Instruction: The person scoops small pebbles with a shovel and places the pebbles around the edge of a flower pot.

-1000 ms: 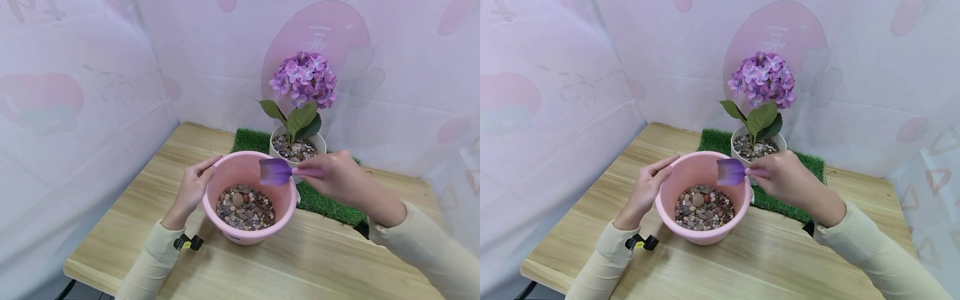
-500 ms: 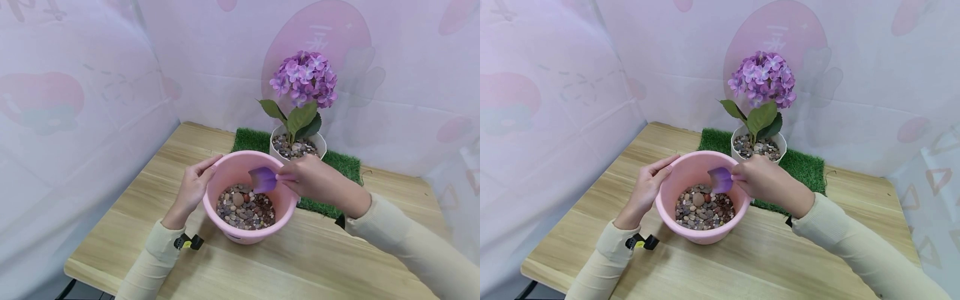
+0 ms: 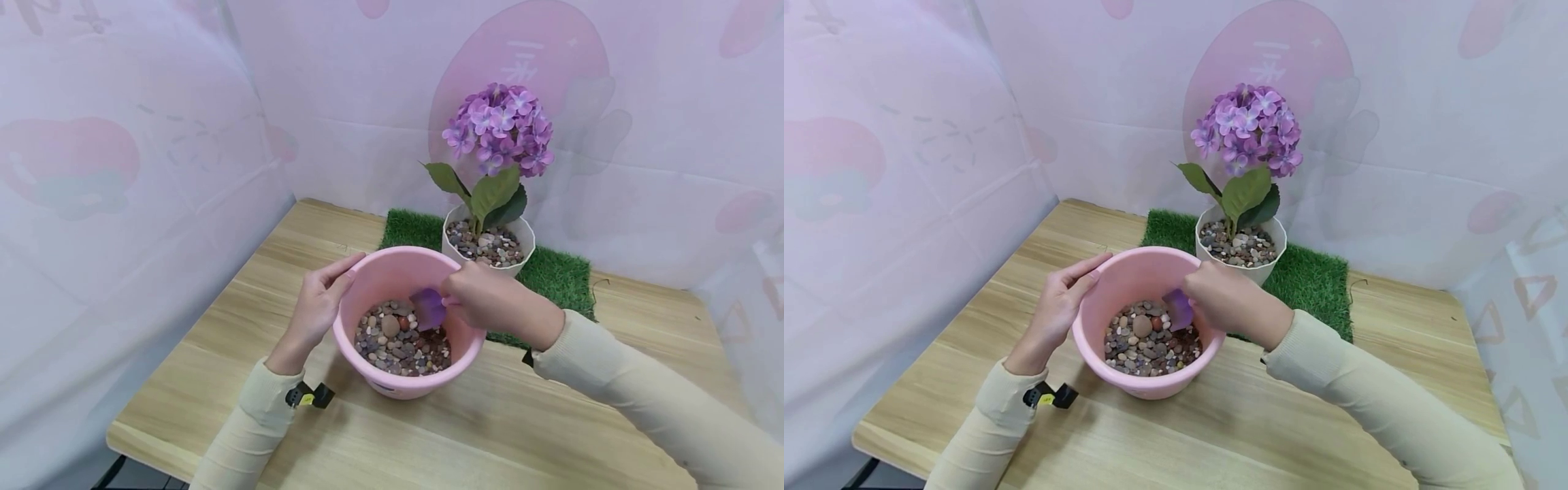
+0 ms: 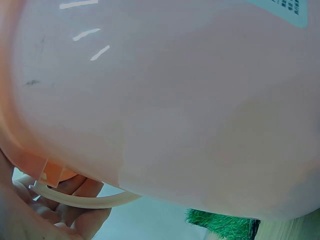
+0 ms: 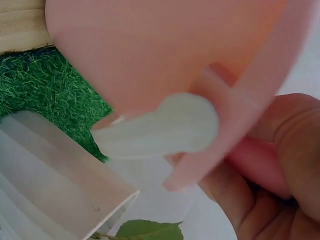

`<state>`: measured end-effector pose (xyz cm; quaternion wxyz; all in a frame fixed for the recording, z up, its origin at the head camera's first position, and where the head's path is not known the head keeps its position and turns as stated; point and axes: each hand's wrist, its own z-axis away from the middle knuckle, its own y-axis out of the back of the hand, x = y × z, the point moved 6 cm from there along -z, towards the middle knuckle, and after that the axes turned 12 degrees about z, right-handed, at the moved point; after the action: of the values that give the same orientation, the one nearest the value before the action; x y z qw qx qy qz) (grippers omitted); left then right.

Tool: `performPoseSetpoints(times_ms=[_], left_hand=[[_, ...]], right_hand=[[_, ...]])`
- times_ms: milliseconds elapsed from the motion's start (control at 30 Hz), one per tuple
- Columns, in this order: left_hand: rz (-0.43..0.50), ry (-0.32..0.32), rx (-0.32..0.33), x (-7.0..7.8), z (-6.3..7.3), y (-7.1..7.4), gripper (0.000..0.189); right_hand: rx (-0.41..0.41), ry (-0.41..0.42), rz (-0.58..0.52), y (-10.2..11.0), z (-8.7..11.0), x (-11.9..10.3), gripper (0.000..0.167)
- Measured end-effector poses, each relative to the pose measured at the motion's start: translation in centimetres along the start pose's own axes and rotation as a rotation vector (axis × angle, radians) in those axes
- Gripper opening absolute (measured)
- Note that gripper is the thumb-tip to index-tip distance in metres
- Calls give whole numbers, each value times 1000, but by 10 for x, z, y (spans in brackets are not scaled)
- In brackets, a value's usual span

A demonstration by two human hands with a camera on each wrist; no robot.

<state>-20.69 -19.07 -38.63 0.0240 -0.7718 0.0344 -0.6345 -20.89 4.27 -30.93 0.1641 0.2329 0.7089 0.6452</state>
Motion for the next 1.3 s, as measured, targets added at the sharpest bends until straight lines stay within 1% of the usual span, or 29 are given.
performPoseSetpoints(times_ms=[167, 300, 367, 467, 567, 667, 767, 833, 867, 1000, 1100, 1200, 1300], left_hand=[[-5, -6, -3, 1, 0, -3, 36], [-9, -10, -8, 2, -1, -4, 37], [-15, -13, -5, 2, -1, -4, 37], [-23, -17, 5, 2, -2, -3, 37], [-30, -18, 15, 1, -2, -2, 36], [-31, -18, 17, 0, -3, -2, 36], [-32, -19, 21, -1, -1, -2, 36], [-28, -20, 23, -2, 1, -2, 36], [-31, -23, 22, -2, 2, -2, 36], [-26, -22, 13, -5, 5, -3, 36], [-18, -27, 14, -6, 5, -3, 35], [-21, -48, 17, -4, 5, -2, 35], [-30, -61, 23, -3, 4, -1, 35]], right_hand=[[-56, -48, 71, -8, -4, -4, 17], [-59, -77, 58, -8, -9, -11, 23], [-48, -69, 29, -8, -13, -14, 26], [-30, -33, -33, -12, -19, -18, 28], [-6, -11, -110, -17, -24, -18, 31], [25, -41, -183, -22, -24, -16, 32], [51, -73, -234, -26, -20, -16, 21], [42, -71, -253, -30, -20, -18, 13], [33, -73, -266, -32, -20, -20, 11], [-4, -101, -293, -38, -20, -23, 14], [5, -145, -327, -36, -19, -22, 10], [23, -174, -383, -33, -19, -21, 6], [46, -189, -415, -30, -19, -22, 7]])
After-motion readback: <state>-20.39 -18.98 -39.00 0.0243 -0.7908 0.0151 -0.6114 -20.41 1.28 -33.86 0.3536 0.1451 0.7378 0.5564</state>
